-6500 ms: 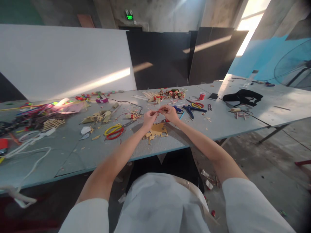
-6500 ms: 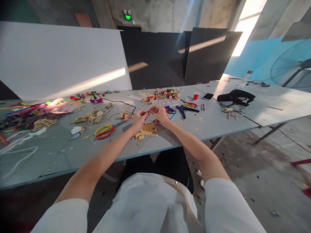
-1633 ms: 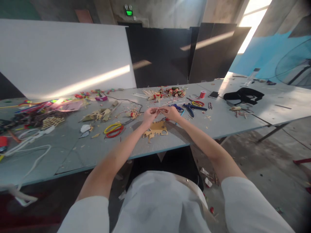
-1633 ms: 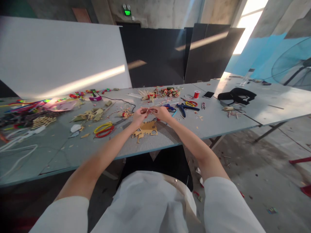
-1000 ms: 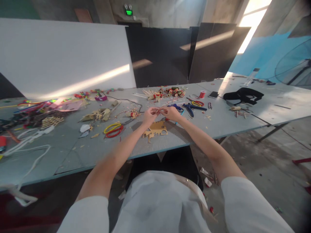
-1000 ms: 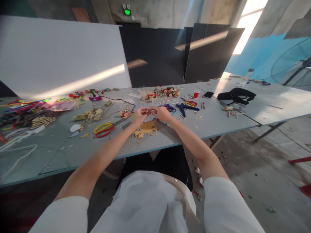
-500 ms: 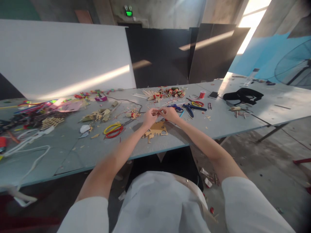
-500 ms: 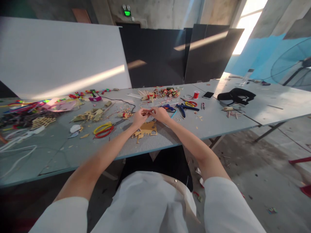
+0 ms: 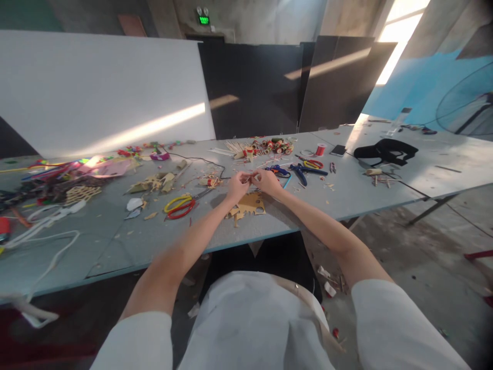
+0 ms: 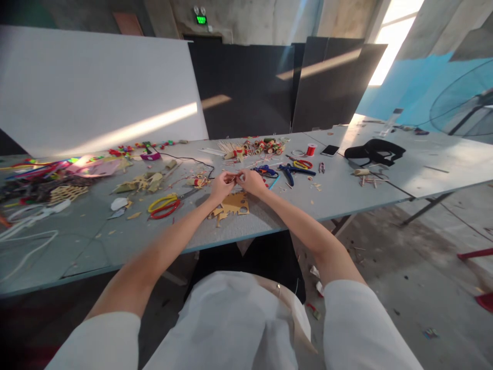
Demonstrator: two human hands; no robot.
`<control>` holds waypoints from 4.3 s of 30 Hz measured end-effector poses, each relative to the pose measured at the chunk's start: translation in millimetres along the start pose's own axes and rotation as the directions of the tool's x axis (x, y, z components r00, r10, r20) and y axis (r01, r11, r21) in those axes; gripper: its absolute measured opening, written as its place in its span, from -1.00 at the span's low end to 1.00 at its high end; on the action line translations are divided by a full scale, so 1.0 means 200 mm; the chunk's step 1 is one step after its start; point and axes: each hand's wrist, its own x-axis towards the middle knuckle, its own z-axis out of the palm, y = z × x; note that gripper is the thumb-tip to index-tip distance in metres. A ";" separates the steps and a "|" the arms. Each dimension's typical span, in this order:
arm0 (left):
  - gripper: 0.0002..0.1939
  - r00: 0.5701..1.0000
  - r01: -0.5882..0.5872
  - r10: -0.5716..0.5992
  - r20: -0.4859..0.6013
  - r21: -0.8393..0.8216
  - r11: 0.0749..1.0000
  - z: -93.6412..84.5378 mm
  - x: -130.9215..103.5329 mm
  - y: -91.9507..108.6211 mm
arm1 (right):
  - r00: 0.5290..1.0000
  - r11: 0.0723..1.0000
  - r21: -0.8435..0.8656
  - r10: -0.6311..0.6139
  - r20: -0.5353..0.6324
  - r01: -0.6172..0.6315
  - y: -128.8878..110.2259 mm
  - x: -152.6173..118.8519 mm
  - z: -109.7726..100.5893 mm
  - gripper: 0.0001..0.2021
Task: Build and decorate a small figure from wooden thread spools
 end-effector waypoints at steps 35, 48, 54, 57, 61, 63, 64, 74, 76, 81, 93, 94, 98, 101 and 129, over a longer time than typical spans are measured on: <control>-0.67 0.982 0.182 -0.189 0.010 -0.321 0.929 0.00 0.03 0.00 | 0.993 0.947 0.303 -0.088 -0.079 0.108 0.13 0.05 0.06 -0.63; -0.71 0.975 0.180 -0.213 -0.068 -0.325 0.928 -0.01 0.04 -0.01 | 0.993 0.956 0.271 -0.095 -0.066 0.110 0.11 0.04 0.03 -0.59; -0.73 0.969 0.227 -0.249 -0.004 -0.395 0.890 -0.01 0.05 -0.01 | 0.994 0.958 0.269 -0.085 -0.074 0.102 0.12 0.03 0.03 -0.67; -0.76 0.952 0.292 -0.301 0.053 -0.449 0.845 -0.02 0.05 0.01 | 0.993 0.969 0.224 -0.095 -0.065 0.107 0.11 0.02 0.00 -0.68; -0.80 0.920 0.369 -0.383 0.087 -0.525 0.767 -0.02 0.04 0.04 | 0.989 0.973 0.181 -0.135 -0.054 0.143 0.09 0.01 -0.02 -0.67; -0.81 0.907 0.392 -0.409 0.095 -0.542 0.743 -0.03 0.04 0.05 | 0.988 0.978 0.142 -0.152 -0.037 0.155 0.09 0.00 -0.02 -0.67; -0.81 0.904 0.399 -0.415 0.101 -0.547 0.736 -0.03 0.04 0.06 | 0.987 0.979 0.123 -0.158 -0.028 0.160 0.09 0.00 -0.01 -0.67; -0.86 0.895 0.428 -0.402 0.195 -0.630 0.648 -0.05 0.06 0.05 | 0.977 0.936 0.287 -0.176 -0.116 0.203 0.10 0.02 0.01 -0.69; -0.88 0.894 0.433 -0.392 0.216 -0.638 0.636 -0.05 0.06 0.05 | 0.981 0.937 0.299 -0.153 -0.116 0.182 0.10 0.02 0.01 -0.72; -0.87 0.901 0.429 -0.356 0.248 -0.636 0.641 -0.05 0.05 0.07 | 0.980 0.935 0.294 -0.191 -0.054 0.199 0.10 0.01 -0.01 -0.79; -0.94 0.907 0.398 -0.388 0.166 -0.645 0.653 -0.04 0.05 0.07 | 0.976 0.929 0.302 -0.214 -0.035 0.214 0.07 0.01 0.01 -0.62; -0.94 0.909 0.394 -0.385 0.161 -0.632 0.667 -0.04 0.05 0.07 | 0.977 0.929 0.303 -0.210 -0.044 0.214 0.07 0.01 0.01 -0.61; -0.91 0.908 0.395 -0.388 0.159 -0.633 0.666 -0.04 0.05 0.08 | 0.979 0.917 0.344 -0.186 -0.086 0.205 0.08 0.03 0.02 -0.61; -0.91 0.906 0.396 -0.391 0.162 -0.649 0.649 -0.03 0.04 0.09 | 0.984 0.903 0.394 -0.135 -0.120 0.172 0.09 0.05 0.03 -0.59; -0.90 0.876 0.428 -0.467 0.123 -0.643 0.635 0.00 0.02 0.08 | 0.981 0.875 0.479 0.025 -0.191 0.071 0.10 0.06 0.05 -0.67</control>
